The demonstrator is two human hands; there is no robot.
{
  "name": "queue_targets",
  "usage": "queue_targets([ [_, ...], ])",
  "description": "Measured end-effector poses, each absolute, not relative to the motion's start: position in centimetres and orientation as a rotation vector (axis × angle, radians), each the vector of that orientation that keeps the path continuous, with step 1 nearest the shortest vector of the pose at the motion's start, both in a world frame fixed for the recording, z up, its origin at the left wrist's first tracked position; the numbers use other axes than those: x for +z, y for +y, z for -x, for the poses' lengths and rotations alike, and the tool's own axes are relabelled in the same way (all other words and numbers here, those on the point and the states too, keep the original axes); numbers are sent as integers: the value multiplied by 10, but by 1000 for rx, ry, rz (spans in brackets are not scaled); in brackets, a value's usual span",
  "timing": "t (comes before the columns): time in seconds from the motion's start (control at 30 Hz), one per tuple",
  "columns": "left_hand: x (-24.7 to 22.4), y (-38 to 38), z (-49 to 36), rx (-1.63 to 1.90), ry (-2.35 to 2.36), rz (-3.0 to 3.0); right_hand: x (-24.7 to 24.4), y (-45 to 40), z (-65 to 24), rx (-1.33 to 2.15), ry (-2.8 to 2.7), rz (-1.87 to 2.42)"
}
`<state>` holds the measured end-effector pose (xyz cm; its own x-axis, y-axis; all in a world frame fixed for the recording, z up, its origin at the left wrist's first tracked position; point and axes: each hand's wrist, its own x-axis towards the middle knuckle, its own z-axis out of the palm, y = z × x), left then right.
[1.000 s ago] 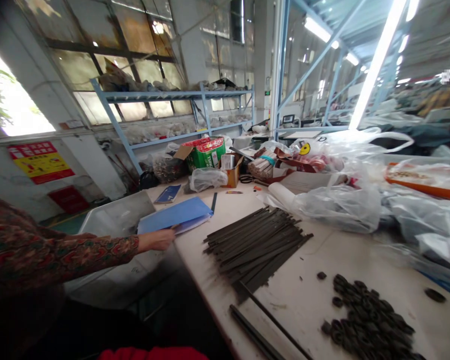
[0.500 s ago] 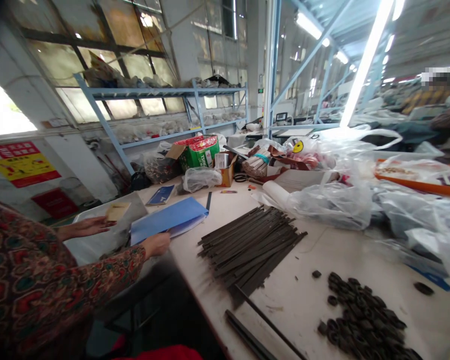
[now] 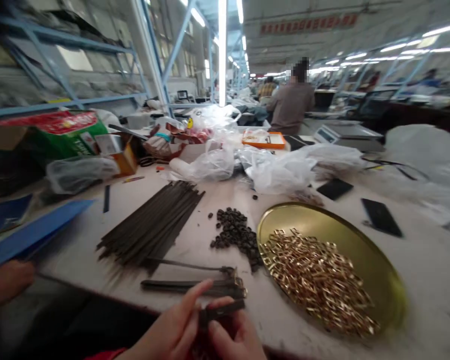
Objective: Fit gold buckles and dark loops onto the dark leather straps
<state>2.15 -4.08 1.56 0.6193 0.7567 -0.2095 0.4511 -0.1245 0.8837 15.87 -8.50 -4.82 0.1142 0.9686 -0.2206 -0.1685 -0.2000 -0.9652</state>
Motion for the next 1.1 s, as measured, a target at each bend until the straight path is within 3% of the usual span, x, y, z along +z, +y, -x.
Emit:
queue_targets([
  [0.1, 15, -35, -22, 299, 1008, -1808, -49, -79, -161, 1427, -785, 1123],
  [0.27, 7, -23, -25, 181, 1040, -1843, -41, -74, -177, 1337, -1066, 1192],
  [0.5, 3, 3, -21, 289, 1194, -1640, -27, -19, -252, 471, -1614, 1846],
  [0.63, -2, 10, -24, 344, 1182, -1576, -32, 14, -254, 196, -1875, 2134],
  [0.87, -21, 10, -13, 343, 1112, -1464, -40, 15, -241, 194, -1966, 2112],
  [1.1, -29, 19, -14, 397, 1086, -1285, -23, 22, -308, 94, -1848, 2328],
])
